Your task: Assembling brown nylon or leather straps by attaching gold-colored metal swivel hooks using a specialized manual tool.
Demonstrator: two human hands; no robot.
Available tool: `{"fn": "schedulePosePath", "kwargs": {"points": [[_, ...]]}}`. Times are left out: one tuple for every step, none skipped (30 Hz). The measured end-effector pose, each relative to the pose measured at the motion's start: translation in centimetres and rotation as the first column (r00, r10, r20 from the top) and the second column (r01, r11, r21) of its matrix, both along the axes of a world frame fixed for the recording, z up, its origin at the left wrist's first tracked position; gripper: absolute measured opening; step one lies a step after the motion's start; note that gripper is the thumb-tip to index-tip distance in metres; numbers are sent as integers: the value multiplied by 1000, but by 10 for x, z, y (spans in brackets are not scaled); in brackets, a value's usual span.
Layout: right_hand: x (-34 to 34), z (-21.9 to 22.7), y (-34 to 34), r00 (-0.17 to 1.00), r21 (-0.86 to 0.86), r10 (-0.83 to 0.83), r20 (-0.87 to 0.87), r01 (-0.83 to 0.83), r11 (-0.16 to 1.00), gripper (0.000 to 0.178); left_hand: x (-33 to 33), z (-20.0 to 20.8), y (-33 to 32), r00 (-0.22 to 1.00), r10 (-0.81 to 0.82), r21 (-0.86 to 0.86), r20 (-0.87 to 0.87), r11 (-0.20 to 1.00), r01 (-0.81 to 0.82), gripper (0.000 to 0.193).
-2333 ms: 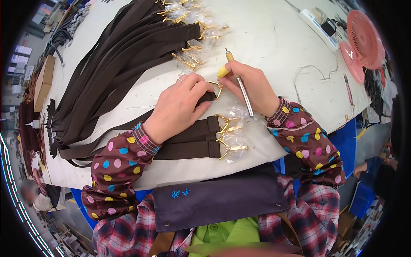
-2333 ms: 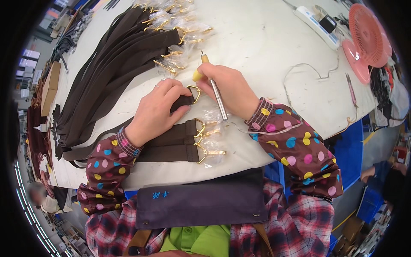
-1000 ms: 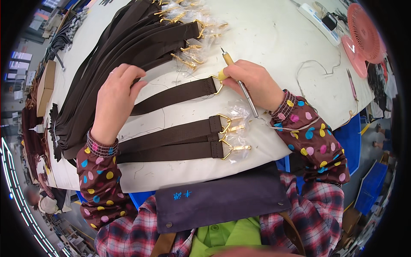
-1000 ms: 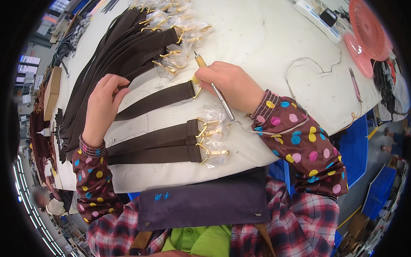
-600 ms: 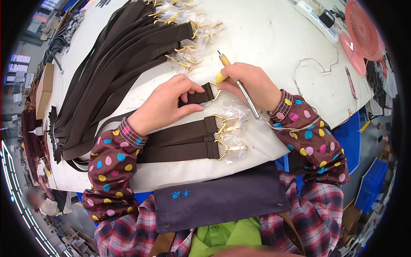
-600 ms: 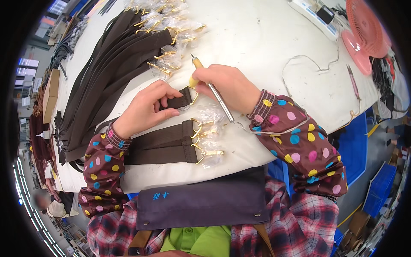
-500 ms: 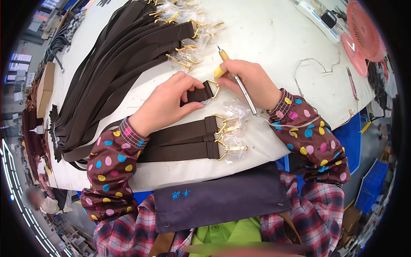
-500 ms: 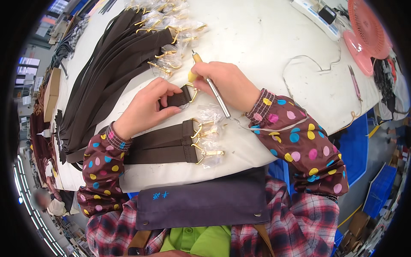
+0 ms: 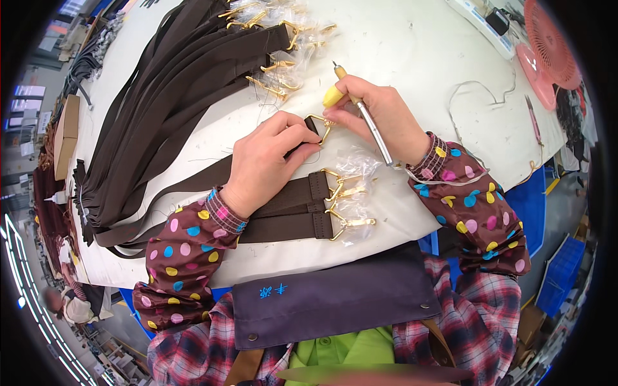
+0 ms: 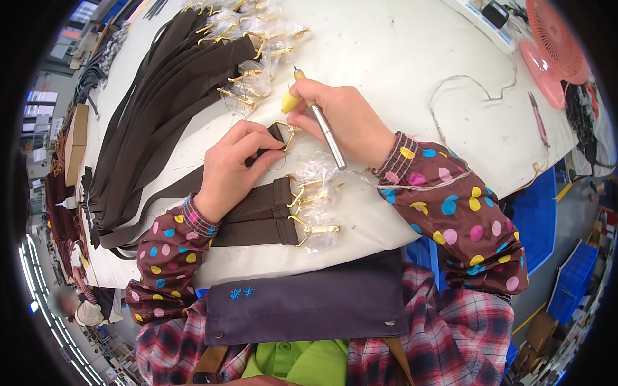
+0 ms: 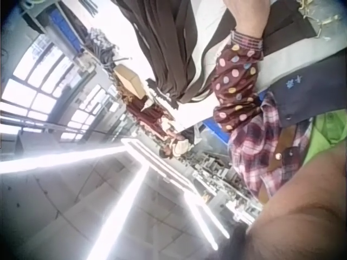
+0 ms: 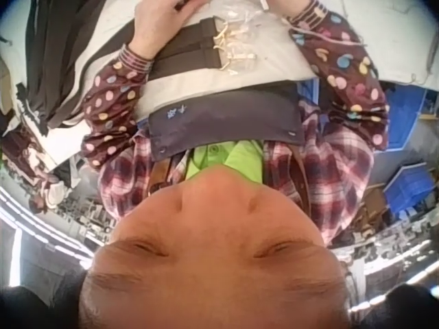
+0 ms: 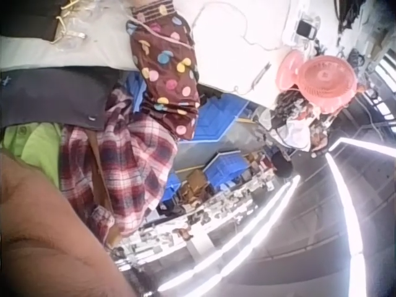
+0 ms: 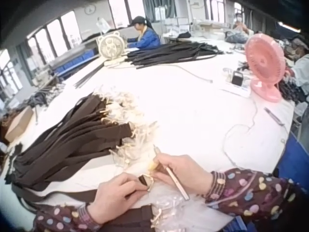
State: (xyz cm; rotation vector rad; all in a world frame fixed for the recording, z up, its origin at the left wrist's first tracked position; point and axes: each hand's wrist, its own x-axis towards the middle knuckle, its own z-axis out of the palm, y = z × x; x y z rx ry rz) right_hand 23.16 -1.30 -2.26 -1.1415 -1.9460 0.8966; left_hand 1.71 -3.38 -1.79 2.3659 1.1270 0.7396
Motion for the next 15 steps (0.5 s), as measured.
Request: {"fn": "schedulePosePath", "kwargs": {"points": [[0, -1, 0, 1000, 10, 5, 4, -5, 1000, 17, 0, -1, 0, 998, 9, -2, 56, 1000, -9, 14], [0, -1, 0, 1000, 8, 5, 4, -5, 1000, 17, -1, -1, 0, 998, 8, -5, 56, 1000, -8, 14], [2, -3, 0, 1000, 23, 11, -1, -11, 1000, 20, -1, -2, 2, 997, -1, -33, 73, 999, 4, 14], [3, -4, -1, 1000, 38, 18, -6, -17, 999, 23, -1, -1, 3, 996, -10, -60, 91, 998, 16, 14], [4, -2, -2, 1000, 35, 16, -7, -16, 999, 23, -1, 0, 4, 996, -12, -63, 90, 998, 17, 14], [4, 2, -3, 999, 44, 23, 34, -25, 999, 27, -1, 2, 4, 996, -4, -110, 88, 994, 14, 13], [5, 4, -4, 997, 51, 31, 74, -35, 998, 30, -2, 4, 4, 996, 3, -156, 86, 988, 11, 13], [6, 4, -4, 997, 49, 30, 75, -34, 998, 30, -3, 4, 4, 996, 2, -158, 87, 987, 12, 13], [7, 3, -3, 995, 183, 16, 96, -33, 983, 34, -4, 4, 4, 995, 31, -209, 92, 978, -12, 13], [8, 3, -3, 993, 314, -1, 116, -35, 949, 37, -6, 4, 4, 994, 61, -259, 95, 965, -34, 14], [10, 3, -4, 993, 313, -2, 116, -35, 949, 37, -7, 5, 4, 994, 60, -260, 96, 965, -33, 14], [11, 4, -5, 989, 275, 27, 145, -66, 959, 37, -8, 7, 5, 994, 45, -307, 96, 951, -13, 15], [12, 4, -5, 984, 236, 56, 172, -97, 967, 38, -8, 8, 6, 995, 29, -354, 96, 935, 7, 18], [11, 3, -6, 984, 236, 54, 172, -94, 967, 38, -8, 10, 5, 995, 26, -355, 96, 935, 10, 18], [9, 0, -6, 985, 220, 86, 150, -118, 968, 37, -7, 11, 4, 996, -11, -297, 85, 954, 36, 21]]}}
